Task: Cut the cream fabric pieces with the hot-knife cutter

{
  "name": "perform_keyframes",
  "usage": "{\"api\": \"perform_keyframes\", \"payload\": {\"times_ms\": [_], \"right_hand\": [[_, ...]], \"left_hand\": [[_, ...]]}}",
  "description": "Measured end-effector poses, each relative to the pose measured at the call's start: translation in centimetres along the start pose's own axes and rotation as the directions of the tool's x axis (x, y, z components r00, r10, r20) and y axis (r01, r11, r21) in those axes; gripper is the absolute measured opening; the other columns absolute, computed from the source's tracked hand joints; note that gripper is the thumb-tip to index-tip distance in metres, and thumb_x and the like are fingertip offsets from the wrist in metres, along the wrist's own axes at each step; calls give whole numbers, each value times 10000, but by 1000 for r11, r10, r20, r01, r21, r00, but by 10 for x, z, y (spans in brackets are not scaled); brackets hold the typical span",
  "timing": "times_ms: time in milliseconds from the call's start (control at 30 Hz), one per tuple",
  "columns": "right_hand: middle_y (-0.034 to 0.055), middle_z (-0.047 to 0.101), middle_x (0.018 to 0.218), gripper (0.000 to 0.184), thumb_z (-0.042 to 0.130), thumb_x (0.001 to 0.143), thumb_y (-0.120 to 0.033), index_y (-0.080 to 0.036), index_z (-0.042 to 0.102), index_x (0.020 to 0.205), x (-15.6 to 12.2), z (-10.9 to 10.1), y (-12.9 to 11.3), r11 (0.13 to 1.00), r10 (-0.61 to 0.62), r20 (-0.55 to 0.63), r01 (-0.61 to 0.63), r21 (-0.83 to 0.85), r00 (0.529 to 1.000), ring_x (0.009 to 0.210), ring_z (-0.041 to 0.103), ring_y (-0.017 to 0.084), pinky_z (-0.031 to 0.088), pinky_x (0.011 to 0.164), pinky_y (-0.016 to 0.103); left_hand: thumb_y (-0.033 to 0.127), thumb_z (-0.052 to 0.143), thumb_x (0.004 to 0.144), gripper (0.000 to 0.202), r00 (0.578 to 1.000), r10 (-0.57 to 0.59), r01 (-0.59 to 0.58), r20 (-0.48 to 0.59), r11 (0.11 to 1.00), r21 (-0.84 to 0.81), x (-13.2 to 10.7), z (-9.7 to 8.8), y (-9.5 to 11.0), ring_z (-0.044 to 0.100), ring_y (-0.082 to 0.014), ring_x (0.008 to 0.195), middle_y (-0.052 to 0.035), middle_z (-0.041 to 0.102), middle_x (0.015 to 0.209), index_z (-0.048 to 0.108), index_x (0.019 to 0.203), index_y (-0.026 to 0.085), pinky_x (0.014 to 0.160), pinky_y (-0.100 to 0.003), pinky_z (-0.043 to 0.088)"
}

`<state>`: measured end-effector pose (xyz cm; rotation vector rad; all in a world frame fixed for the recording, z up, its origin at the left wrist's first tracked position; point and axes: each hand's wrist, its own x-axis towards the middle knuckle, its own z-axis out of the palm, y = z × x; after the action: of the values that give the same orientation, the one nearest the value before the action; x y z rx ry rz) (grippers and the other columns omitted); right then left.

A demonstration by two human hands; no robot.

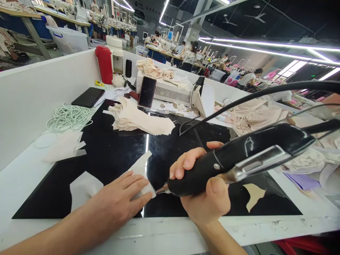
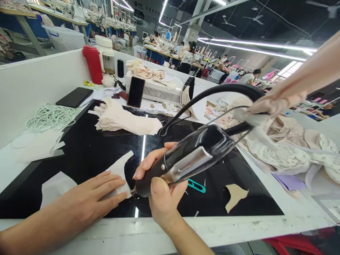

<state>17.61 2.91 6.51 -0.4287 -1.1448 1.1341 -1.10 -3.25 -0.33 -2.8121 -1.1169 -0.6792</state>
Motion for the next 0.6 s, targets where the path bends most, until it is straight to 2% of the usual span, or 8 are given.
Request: {"api": "perform_keyframes", "payload": {"times_ms": [100, 400, 600], "right_hand": [[-65, 618, 761, 371, 762, 845, -441, -304, 553, 1119, 6, 2, 3, 1000, -9, -35, 8, -30, 999, 532, 580, 132, 549, 475, 286], [-67, 626, 764, 397, 781, 834, -450, -304, 558, 1128, 6, 5, 12, 1000, 3, -17, -4, -28, 1000, 542, 584, 128, 555, 491, 279], [-66, 615, 765, 347, 742, 866, -415, -309, 543, 1129, 5, 6, 12, 998, 9, -12, -9, -69, 1000, 534, 597, 135, 557, 491, 293]], "left_hand": [[54, 470, 1025, 380, 1000, -23, 23, 0, 1000, 11, -2, 3, 1, 630, -261, 1217, -115, 698, 1254, 676, 1306, 204, 1143, -475, 479], [59, 553, 987, 377, 998, -69, 69, -5, 998, -6, -2, 4, 2, 606, -276, 1228, -123, 680, 1242, 675, 1299, 231, 1123, -495, 490], [136, 576, 1015, 329, 994, -105, 105, 4, 994, 35, -4, 4, 4, 600, -286, 1259, -114, 668, 1267, 672, 1305, 259, 1136, -541, 476]]}}
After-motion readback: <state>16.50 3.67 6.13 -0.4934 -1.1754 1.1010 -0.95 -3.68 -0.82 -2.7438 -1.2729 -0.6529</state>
